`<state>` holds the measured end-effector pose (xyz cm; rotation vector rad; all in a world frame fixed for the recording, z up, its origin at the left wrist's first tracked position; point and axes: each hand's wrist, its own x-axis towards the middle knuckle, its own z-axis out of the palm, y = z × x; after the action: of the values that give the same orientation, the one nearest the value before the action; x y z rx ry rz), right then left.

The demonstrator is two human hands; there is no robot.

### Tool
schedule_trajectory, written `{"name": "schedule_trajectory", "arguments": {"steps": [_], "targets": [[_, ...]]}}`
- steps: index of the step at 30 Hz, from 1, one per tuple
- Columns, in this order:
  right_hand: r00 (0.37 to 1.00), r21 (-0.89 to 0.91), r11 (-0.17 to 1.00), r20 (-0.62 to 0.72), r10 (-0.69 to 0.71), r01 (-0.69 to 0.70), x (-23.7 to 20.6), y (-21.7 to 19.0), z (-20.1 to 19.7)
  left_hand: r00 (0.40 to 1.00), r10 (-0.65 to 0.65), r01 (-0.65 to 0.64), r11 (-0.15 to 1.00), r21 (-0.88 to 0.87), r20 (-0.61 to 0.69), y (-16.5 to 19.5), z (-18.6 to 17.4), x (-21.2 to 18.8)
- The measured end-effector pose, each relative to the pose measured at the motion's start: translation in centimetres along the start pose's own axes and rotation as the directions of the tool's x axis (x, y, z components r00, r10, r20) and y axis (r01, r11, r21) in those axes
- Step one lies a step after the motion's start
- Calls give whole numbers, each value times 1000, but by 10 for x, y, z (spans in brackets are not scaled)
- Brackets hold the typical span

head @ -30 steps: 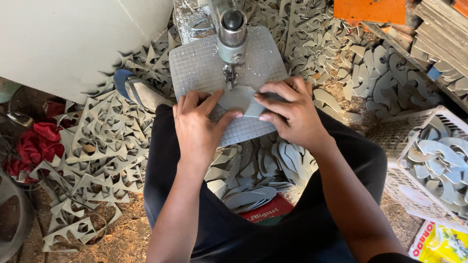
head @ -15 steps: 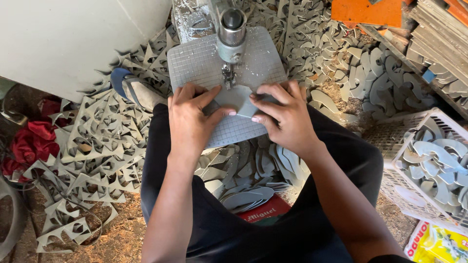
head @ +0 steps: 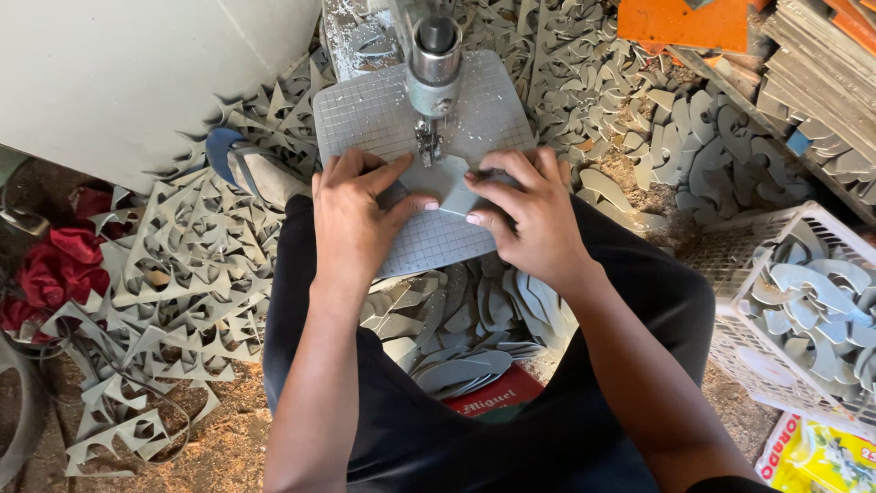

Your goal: The person uses a vertical cutting machine to cut curved shapes from gray rubber sheets. They place each sheet under the cutter, guide it along a curved path, and remove the cut piece, repeating the process continuously.

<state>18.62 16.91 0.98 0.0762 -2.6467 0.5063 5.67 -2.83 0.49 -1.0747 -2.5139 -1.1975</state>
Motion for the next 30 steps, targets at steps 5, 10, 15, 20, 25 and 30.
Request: {"name": "schedule_trajectory", "arguments": {"steps": [5, 10, 15, 20, 25, 30], "targets": [[1000, -74, 997, 25, 18, -16, 1, -2, 0, 1000, 12, -12, 1000, 12, 3, -2, 0, 2], [999, -68, 997, 27, 31, -29, 2, -2, 2, 1000, 17, -17, 1000, 22, 21, -4, -1, 4], [998, -75, 996, 39, 56, -53, 3, -2, 4, 999, 20, -21, 1000, 20, 39, -5, -2, 5], [996, -97, 993, 50, 74, -69, 4, -2, 7, 998, 47, -49, 998, 43, 44, -7, -2, 7], [995, -102, 992, 43, 85, -81, 5, -4, 9, 996, 44, -49, 997, 64, 77, -11, -2, 6], [993, -109, 988, 16, 115, -113, 5, -10, 12, 996, 50, -57, 995, 88, 72, -3, -2, 3]]}}
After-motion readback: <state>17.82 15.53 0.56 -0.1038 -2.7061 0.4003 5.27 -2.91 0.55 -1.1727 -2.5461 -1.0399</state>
